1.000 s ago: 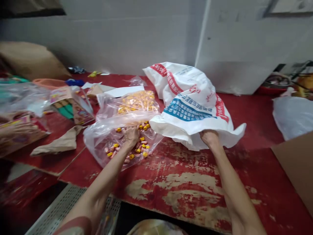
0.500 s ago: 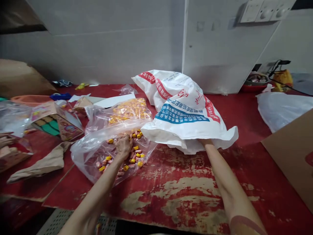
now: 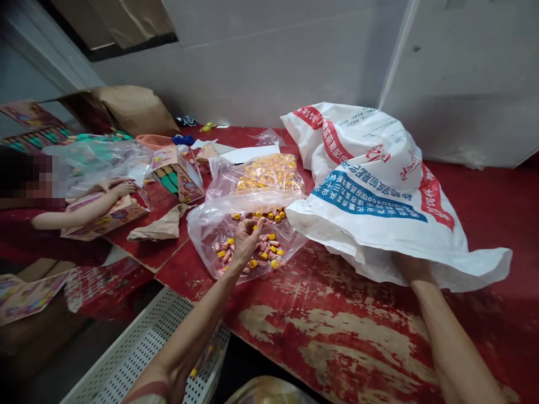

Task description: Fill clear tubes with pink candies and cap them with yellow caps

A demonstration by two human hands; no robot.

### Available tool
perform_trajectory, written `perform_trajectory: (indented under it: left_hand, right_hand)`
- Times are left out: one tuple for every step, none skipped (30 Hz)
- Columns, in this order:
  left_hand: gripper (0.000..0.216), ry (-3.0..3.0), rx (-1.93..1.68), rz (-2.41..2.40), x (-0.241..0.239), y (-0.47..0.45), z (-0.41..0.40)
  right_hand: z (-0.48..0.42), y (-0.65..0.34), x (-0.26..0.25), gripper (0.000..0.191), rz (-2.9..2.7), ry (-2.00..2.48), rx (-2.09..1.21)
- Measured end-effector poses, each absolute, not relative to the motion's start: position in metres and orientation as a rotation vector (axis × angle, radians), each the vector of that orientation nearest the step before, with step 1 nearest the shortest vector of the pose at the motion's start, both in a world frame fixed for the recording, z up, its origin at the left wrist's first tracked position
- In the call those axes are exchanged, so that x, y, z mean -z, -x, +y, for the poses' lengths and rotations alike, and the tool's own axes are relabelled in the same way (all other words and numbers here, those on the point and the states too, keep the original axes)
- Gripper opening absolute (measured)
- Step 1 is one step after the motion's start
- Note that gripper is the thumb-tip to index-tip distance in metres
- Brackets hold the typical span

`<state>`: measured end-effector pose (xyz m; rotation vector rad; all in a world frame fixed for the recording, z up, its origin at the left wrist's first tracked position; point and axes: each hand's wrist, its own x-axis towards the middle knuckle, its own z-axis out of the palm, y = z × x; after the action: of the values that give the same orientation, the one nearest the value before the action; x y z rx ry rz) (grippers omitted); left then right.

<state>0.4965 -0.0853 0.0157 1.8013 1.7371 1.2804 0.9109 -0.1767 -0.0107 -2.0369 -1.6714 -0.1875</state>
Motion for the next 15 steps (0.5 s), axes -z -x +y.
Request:
perform_trajectory:
  left_hand:
    - [0.019,-1.681,-1.321,1.579,-0.018,-0.497,-0.095]
    - [0.022,-1.542,-1.336,1.421,-0.021,-0.498,-0.106]
    - [0.025,-1.405,-1.324,1.284,-0.023,-0.5,-0.117]
    - [0.028,-1.294,-1.295,1.191,-0.026,-0.502,-0.127]
    - [0.03,-1.229,-1.258,1.144,-0.027,-0.506,-0.138]
    - [0.031,-1.195,-1.228,1.12,-0.028,-0.51,-0.148]
    - [0.031,-1.174,-1.206,1.101,-0.028,-0.515,-0.158]
    - [0.032,-1.151,-1.18,1.069,-0.027,-0.521,-0.167]
    - [0.033,-1.119,-1.151,1.025,-0.026,-0.529,-0.176]
    - [0.035,-1.081,-1.119,0.974,-0.024,-0.537,-0.185]
    - [0.038,-1.039,-1.085,0.922,-0.022,-0.547,-0.194]
    - [0.04,-0.995,-1.054,0.878,-0.019,-0.557,-0.203]
    - [0.043,-0.959,-1.029,0.843,-0.017,-0.566,-0.211]
    - [0.043,-0.93,-1.015,0.822,-0.015,-0.575,-0.219]
    - [0.041,-0.909,-1.01,0.817,-0.013,-0.583,-0.226]
  right_hand:
    - [-0.179,-0.91,0.011,0.034,-1.653,2.04,0.131]
    - [-0.184,-0.908,0.011,0.032,-1.624,2.05,0.074]
    - [-0.19,-0.906,0.011,0.031,-1.588,2.066,0.022]
    - [-0.198,-0.904,0.01,0.031,-1.553,2.092,-0.023]
    - [-0.208,-0.9,0.009,0.031,-1.527,2.127,-0.059]
    - [-0.22,-0.895,0.008,0.032,-1.5,2.14,-0.119]
    - [-0.231,-0.889,0.006,0.034,-1.442,2.109,-0.215]
    - [-0.243,-0.881,0.003,0.036,-1.344,2.023,-0.338]
    - [-0.253,-0.871,-0.001,0.039,-1.209,1.882,-0.479]
    - [-0.263,-0.861,-0.004,0.042,-1.052,1.704,-0.625]
    - [-0.271,-0.849,-0.008,0.045,-0.899,1.521,-0.754]
    - [-0.277,-0.837,-0.011,0.045,-0.77,1.37,-0.857]
    - [-0.283,-0.825,-0.014,0.042,-0.686,1.274,-0.932]
    - [-0.287,-0.814,-0.016,0.038,-0.639,1.217,-0.989]
    - [-0.29,-0.803,-0.017,0.035,-0.613,1.184,-1.022]
